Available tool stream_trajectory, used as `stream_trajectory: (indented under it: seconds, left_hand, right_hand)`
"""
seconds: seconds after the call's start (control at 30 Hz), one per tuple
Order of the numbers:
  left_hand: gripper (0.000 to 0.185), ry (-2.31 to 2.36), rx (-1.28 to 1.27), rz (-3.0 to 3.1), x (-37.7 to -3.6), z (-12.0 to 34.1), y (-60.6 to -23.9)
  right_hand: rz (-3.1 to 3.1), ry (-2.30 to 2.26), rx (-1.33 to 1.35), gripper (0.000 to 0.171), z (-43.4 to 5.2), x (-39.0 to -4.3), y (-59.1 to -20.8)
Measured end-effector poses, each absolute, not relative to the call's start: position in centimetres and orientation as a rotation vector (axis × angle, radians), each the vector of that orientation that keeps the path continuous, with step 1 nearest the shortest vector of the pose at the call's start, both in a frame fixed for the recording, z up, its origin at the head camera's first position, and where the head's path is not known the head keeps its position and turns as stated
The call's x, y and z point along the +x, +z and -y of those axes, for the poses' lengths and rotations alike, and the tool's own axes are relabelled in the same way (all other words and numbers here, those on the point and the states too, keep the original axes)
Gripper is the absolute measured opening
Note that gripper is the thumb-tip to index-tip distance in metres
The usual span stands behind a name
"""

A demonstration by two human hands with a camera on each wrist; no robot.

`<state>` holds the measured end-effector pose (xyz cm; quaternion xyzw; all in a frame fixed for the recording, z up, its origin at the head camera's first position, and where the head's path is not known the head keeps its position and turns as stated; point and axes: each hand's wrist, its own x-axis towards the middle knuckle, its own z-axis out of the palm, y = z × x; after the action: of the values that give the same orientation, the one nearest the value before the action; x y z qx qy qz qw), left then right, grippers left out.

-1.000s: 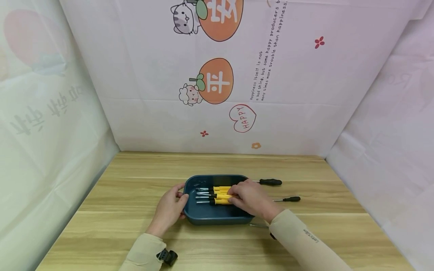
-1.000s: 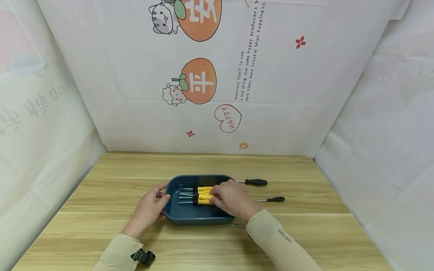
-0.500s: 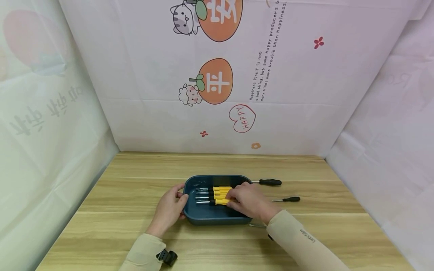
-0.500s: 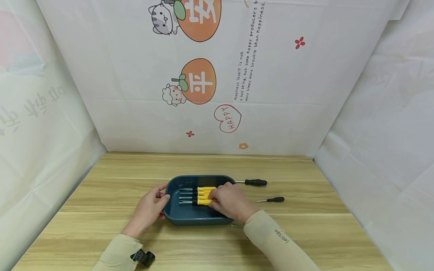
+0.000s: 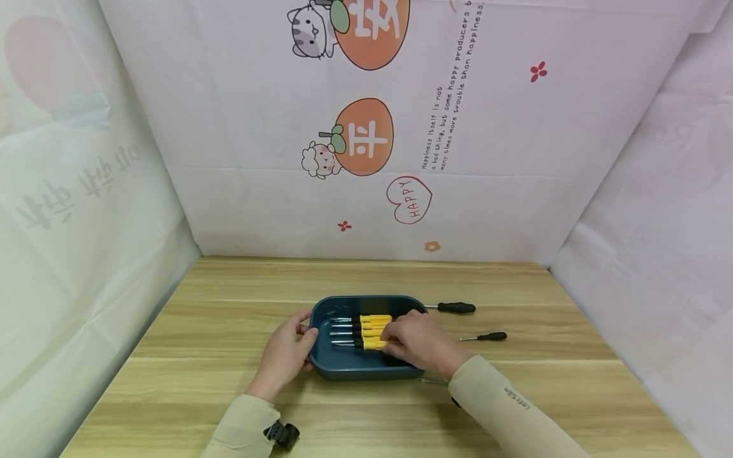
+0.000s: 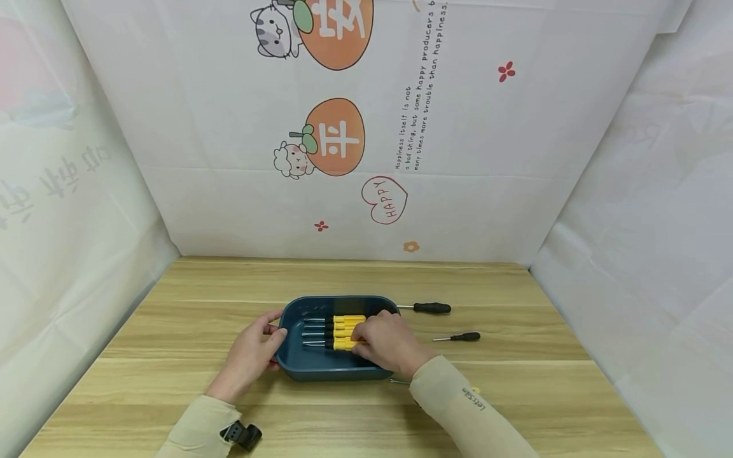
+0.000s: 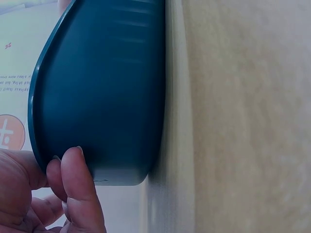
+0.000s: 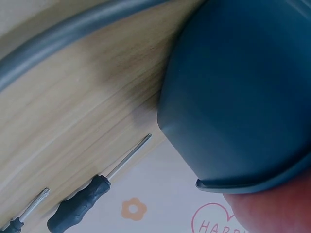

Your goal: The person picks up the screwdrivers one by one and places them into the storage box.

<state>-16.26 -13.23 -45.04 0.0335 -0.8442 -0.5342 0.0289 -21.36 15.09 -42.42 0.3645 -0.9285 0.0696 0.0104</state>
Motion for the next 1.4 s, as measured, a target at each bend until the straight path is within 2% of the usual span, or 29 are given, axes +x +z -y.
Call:
stream_trajectory:
  seconds: [1.4]
  left_hand:
    - [0.048, -1.655, 0.111, 2.599, -16.25, 13.21, -44.95]
  right_hand:
    - [2.890, 0.102, 1.043, 0.012, -14.16, -21.40, -42.91]
